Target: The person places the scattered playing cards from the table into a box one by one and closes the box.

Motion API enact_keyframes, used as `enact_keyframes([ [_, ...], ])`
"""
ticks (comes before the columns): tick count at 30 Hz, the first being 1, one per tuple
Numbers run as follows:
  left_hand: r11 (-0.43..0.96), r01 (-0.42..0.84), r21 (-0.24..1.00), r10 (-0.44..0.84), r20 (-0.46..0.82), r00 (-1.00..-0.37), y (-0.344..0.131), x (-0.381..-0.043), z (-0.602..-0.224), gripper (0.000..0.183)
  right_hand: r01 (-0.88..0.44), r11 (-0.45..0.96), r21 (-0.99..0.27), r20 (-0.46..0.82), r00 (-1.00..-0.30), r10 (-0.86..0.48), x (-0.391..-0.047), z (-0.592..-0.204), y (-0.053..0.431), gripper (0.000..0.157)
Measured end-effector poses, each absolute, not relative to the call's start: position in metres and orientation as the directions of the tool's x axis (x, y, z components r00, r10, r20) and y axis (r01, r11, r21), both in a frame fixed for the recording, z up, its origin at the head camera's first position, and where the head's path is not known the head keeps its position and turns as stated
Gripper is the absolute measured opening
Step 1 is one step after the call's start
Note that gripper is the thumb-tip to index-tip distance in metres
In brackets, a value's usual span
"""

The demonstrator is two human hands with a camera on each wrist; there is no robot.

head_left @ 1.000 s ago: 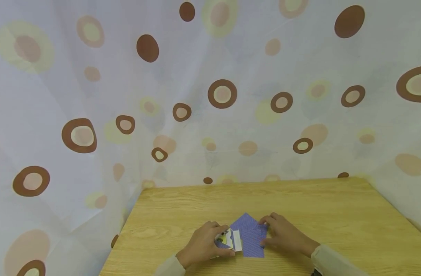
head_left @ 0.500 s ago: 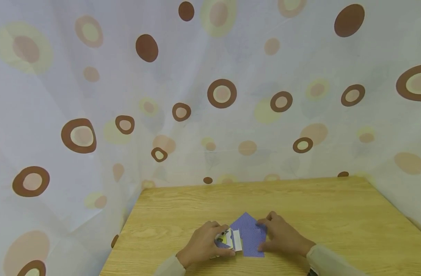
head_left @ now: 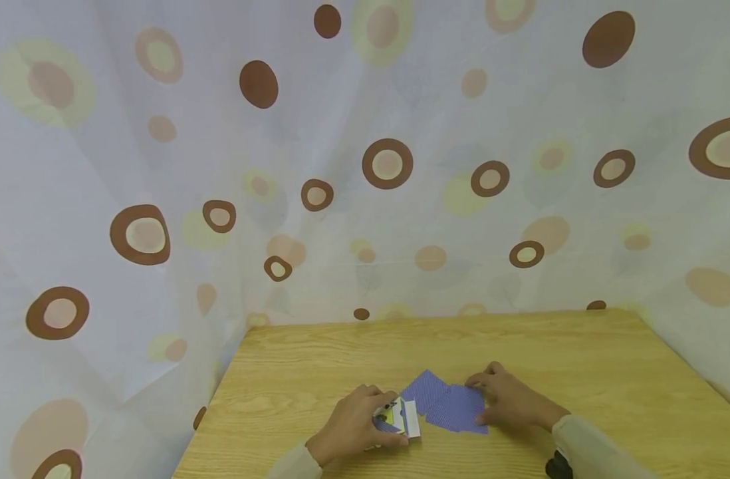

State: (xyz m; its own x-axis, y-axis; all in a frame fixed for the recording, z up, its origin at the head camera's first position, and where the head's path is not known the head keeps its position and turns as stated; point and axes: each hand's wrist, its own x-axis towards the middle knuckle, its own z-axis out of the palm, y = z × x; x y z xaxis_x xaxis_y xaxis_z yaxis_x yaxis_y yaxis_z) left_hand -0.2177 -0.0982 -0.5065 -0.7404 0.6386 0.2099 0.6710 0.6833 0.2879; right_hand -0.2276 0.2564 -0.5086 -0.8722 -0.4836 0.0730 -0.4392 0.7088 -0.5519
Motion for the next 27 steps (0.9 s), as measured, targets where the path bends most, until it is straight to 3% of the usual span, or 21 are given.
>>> enact_keyframes([
  [11,0.683,0.671,0.287,0.638,0.212,-0.740,-0.099,-0.218,-0.507,0.081,-0.300,0.803,-0.515,0.031,-0.943,-0.332,-0.226,-0.500,0.269,0.045],
  [14,0.688,0.668,0.285,0.636,0.206,-0.743,-0.099,-0.218,-0.508,0.081,-0.367,0.781,-0.506,0.053,-0.917,-0.396,-0.229,-0.498,0.271,0.046],
  [18,0.694,0.659,0.291,0.629,0.199,-0.751,-0.100,-0.217,-0.508,0.081,-0.452,0.711,-0.540,0.021,-0.851,-0.525,-0.232,-0.495,0.270,0.064],
  [21,0.694,0.657,0.295,0.627,0.200,-0.753,-0.100,-0.217,-0.507,0.081,-0.446,0.698,-0.560,-0.041,-0.827,-0.561,-0.232,-0.491,0.267,0.072],
  [27,0.683,0.670,0.291,0.635,0.215,-0.742,-0.100,-0.218,-0.507,0.080,-0.400,0.694,-0.598,-0.090,-0.827,-0.555,-0.230,-0.486,0.264,0.061],
])
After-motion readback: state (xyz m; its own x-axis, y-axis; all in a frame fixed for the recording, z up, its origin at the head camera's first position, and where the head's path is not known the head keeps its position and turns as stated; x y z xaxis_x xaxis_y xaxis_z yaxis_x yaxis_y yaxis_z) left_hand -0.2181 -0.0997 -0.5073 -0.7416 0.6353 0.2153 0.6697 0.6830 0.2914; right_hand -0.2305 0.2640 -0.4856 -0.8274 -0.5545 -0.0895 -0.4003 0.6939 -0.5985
